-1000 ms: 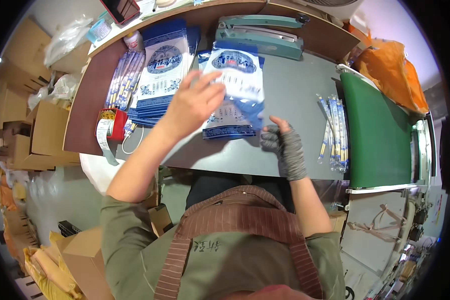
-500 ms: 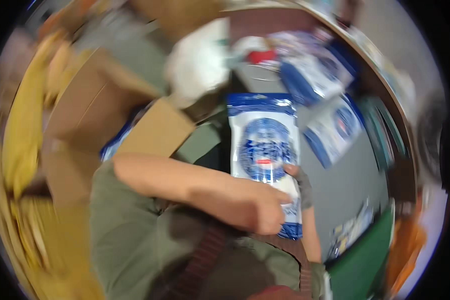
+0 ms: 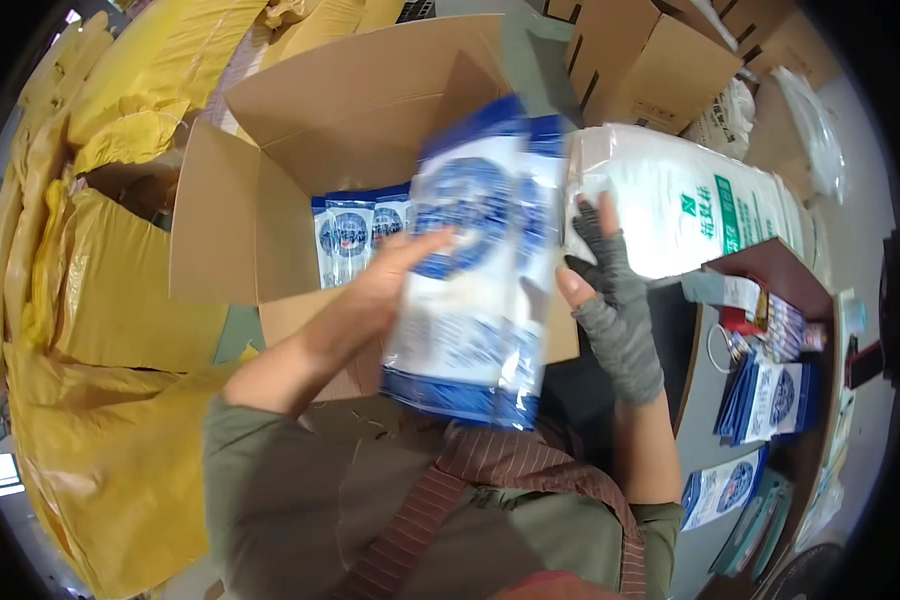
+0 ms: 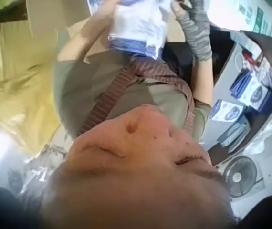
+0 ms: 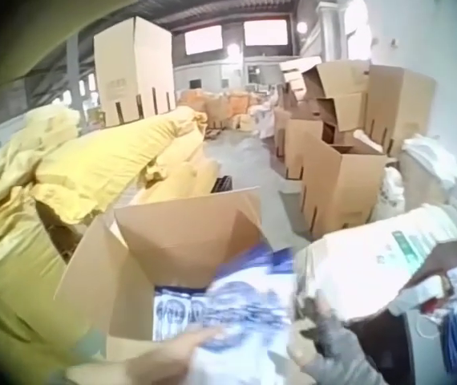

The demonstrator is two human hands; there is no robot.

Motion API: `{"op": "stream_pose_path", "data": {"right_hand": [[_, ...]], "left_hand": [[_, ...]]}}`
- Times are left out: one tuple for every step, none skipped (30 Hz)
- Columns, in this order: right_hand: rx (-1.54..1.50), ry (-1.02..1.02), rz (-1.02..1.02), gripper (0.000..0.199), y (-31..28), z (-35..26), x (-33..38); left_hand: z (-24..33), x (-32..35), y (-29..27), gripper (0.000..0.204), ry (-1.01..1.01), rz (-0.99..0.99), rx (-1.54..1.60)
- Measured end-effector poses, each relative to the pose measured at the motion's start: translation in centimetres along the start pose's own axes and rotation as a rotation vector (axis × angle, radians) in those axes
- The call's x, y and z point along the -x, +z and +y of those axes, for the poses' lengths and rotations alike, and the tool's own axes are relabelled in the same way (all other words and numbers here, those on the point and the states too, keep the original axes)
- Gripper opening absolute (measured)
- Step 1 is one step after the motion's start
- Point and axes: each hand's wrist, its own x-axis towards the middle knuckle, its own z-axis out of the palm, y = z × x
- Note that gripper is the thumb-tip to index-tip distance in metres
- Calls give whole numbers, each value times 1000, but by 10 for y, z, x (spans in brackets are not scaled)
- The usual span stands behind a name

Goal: The person is packaging stick-like items into labeled plastic bags and placing them into cardboard boxes.

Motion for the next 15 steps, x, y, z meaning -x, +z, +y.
{"op": "stream_pose_path", "data": {"right_hand": [[65, -114, 25, 78, 0, 4, -9], [-40, -88, -10, 77, -5, 1, -13], [-190, 1, -45, 77, -13, 2, -11], [-235, 9, -15, 78, -19, 12, -10], [-281, 21, 23, 78, -26, 21, -7], [-230, 76, 79, 79, -38, 31, -3], [-175, 131, 138, 79, -52, 42, 0], [-207, 164, 179, 79, -66, 58, 4], [-172, 224, 230, 80, -82, 72, 8], [-93, 242, 316, 80, -97, 88, 18], [-10, 259, 400, 80, -112, 104, 34], [-47, 230, 474, 80, -123, 118, 52], [-88, 197, 545, 80, -133, 127, 71], [-106, 208, 577, 80, -142, 127, 88], [-125, 218, 607, 79, -147, 126, 104]], "left_hand": [[10, -6, -27, 35, 14, 32, -37], [11, -21, -70, 34, 25, 129, -21], [16, -35, -109, 36, -49, 350, -43], [12, -53, -151, 38, -70, 425, 58], [7, -73, -189, 37, -82, 438, 124], [3, -93, -219, 40, -104, 433, 125], [-2, -113, -245, 43, -128, 424, 126], [-7, -133, -269, 43, -156, 424, 121], [-15, -153, -291, 52, -193, 482, -80], [-27, -172, -310, 60, -229, 532, -285], [-44, -196, -325, 83, -397, 946, -384], [-66, -203, -357, 92, -388, 801, -294], [-86, -207, -390, 101, -372, 662, -204], [-100, -214, -411, 104, -428, 552, -218], [-112, -219, -430, 108, -480, 442, -229]]}}
